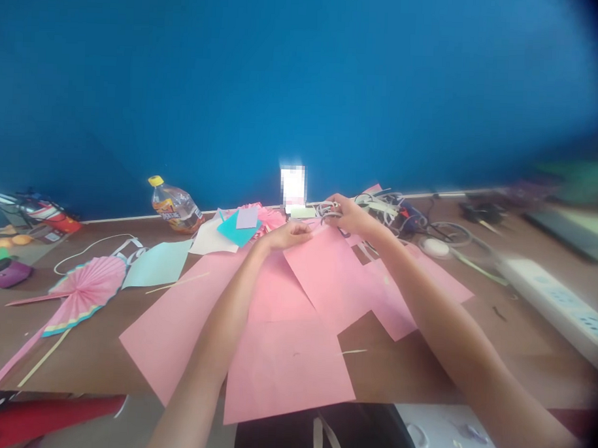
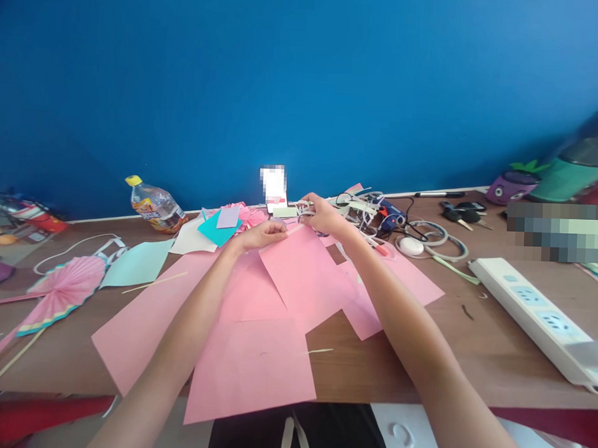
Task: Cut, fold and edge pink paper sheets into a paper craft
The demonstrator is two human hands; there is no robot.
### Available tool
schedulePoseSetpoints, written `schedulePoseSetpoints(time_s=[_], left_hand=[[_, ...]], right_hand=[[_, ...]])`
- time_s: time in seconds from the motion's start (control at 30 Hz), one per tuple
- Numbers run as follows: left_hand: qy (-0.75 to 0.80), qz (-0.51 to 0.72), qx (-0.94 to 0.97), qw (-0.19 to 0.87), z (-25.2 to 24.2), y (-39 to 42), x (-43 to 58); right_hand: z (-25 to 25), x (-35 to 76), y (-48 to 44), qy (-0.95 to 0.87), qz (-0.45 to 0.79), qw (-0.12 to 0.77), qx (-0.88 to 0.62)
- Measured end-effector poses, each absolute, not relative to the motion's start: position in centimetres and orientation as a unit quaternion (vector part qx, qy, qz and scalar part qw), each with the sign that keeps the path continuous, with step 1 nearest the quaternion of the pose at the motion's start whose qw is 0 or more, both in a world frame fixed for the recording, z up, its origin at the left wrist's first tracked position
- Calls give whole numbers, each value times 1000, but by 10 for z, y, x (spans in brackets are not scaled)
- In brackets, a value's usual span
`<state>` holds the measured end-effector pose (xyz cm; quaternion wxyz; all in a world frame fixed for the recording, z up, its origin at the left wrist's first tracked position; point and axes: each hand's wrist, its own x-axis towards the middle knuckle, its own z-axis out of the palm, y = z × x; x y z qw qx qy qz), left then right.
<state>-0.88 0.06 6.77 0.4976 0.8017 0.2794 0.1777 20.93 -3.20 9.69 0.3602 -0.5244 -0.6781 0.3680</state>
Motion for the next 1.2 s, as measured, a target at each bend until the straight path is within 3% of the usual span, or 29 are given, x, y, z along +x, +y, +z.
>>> schedulePoseSetpoints(time_s=[0.37,1.2], left_hand=[[308,238,732,559,56,15,-23],[305,247,718,575,54,19,-34]], right_hand=[[103,220,-29,-664,360,406,-515],[106,224,-30,-648,309,392,-575]])
